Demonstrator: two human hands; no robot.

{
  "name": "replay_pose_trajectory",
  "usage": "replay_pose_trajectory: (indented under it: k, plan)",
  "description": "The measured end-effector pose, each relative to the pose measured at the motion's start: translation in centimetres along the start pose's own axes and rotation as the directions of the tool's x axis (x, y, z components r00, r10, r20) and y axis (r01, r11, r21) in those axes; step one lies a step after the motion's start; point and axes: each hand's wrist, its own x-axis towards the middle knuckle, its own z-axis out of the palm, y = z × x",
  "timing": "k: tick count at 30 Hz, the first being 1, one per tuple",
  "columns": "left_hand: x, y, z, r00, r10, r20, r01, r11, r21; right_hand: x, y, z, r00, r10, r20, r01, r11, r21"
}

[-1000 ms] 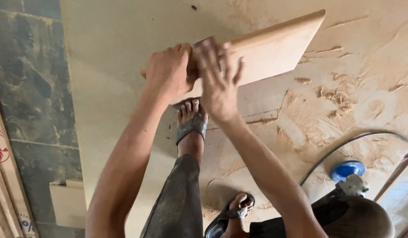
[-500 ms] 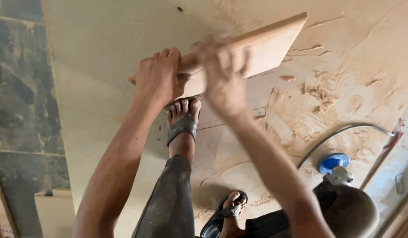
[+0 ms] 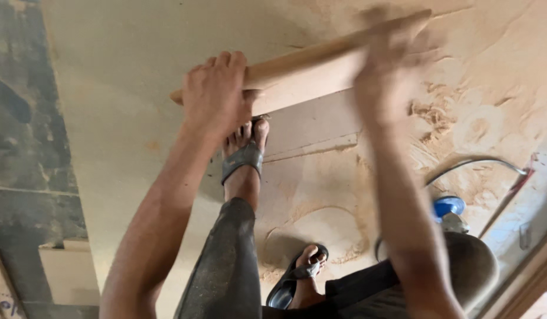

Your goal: The person sands the edges and surfaces of a wooden board using a piece of sandpaper held by hand.

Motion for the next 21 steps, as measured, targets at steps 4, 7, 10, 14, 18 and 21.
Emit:
replay_pose_trajectory:
  k: [4, 7, 10, 14, 18, 21]
  plan:
    - [-0.6, 1.2, 0.0, 0.999, 0.034, -0.032, -0.032, 0.998, 0.052, -0.2, 2.3, -1.8, 0.982, 0.183, 0.047, -0.187, 0.976, 0.109]
    - [-0.2, 1.3, -0.6, 0.999, 0.030, -0.028, -0.028, 0.997, 0.070, -2.3, -5.7, -0.1, 0.982, -0.114, -0.153, 0.134, 0.982, 0.131]
    - [0.1, 1.6, -0.4, 1.000, 0.015, 0.008, -0.016, 0.996, 0.088, -3.8, -10.6, -1.0, 0.983, -0.183, 0.013, 0.168, 0.927, 0.336]
    - [-0.1, 1.0, 0.3, 0.996, -0.023, 0.082, 0.020, 0.999, 0.034, -1.4, -1.3, -2.3, 0.990, -0.133, -0.042, 0.123, 0.972, -0.198]
    - [-0.8, 1.6, 0.3, 1.000, 0.013, -0.023, -0.011, 0.997, 0.079, -1.6, -0.9, -3.8, 0.997, -0.071, -0.024, 0.067, 0.986, -0.154]
    - [-0.7, 1.8, 0.0, 1.000, 0.010, 0.015, -0.011, 0.995, 0.101, -3.9, -10.8, -1.8, 0.997, -0.078, -0.009, 0.073, 0.884, 0.461]
